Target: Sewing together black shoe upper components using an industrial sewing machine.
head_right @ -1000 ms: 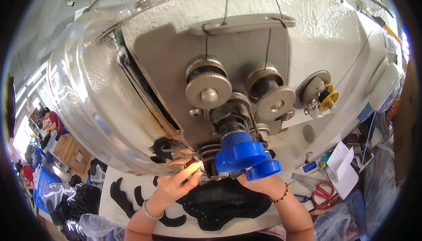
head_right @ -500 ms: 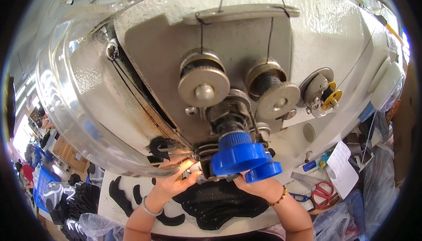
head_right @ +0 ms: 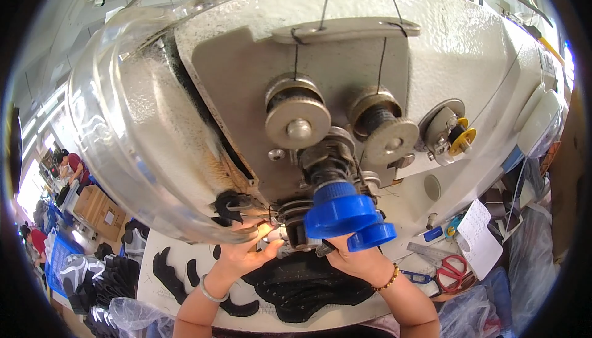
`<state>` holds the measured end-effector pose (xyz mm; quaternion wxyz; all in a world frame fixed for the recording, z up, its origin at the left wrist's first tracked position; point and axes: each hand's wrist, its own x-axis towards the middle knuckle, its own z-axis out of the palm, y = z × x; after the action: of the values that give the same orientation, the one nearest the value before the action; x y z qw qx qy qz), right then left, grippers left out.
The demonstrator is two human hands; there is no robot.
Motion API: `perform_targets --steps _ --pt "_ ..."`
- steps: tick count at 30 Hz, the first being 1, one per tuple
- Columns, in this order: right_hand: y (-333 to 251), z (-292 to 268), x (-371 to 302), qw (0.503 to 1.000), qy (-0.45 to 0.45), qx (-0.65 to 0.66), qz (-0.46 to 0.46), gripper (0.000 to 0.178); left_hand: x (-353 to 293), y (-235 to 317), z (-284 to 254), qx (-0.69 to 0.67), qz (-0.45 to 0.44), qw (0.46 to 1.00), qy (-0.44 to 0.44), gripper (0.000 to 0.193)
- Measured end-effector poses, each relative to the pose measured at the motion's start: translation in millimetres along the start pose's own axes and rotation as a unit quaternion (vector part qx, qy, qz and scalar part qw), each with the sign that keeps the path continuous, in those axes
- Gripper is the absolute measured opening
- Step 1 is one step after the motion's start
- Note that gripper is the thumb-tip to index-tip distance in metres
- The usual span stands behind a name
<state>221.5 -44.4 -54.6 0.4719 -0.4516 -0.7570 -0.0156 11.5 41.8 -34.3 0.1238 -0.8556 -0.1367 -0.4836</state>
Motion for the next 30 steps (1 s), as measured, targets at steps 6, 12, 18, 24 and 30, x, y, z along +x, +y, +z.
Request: perform_targets --steps 6,12,18,24,30 --pt "-2.8 1.7 -1.1 1.0 0.01 -0.015 -0.001 0.05 -5.4 -5.3 6.9 -0.076 -0.04 0.996 0.027 0.031" --pt "-4.3 4.2 -8.3 0.994 0.012 -0.111 0.014 0.042 -8.7 -4.9 4.6 -0.061 -0.054 0.997 -0.016 0.035" --pt "-7.6 2.4 -0.2 0.995 0.031 -0.092 0.015 0.039 -13.8 -4.1 7.6 -0.06 -0.079 0.995 0.005 0.032" --pt "-4.3 1.9 -2.7 0.997 0.025 -0.068 0.01 0.04 -7.1 -4.1 4.5 -0.016 -0.011 1.0 0.018 0.032" --pt "-1.4 1.9 -3.4 0.997 0.027 -0.078 -0.004 0.042 -4.2 -0.3 1.2 -0.011 -0.021 1.0 0.0 0.028"
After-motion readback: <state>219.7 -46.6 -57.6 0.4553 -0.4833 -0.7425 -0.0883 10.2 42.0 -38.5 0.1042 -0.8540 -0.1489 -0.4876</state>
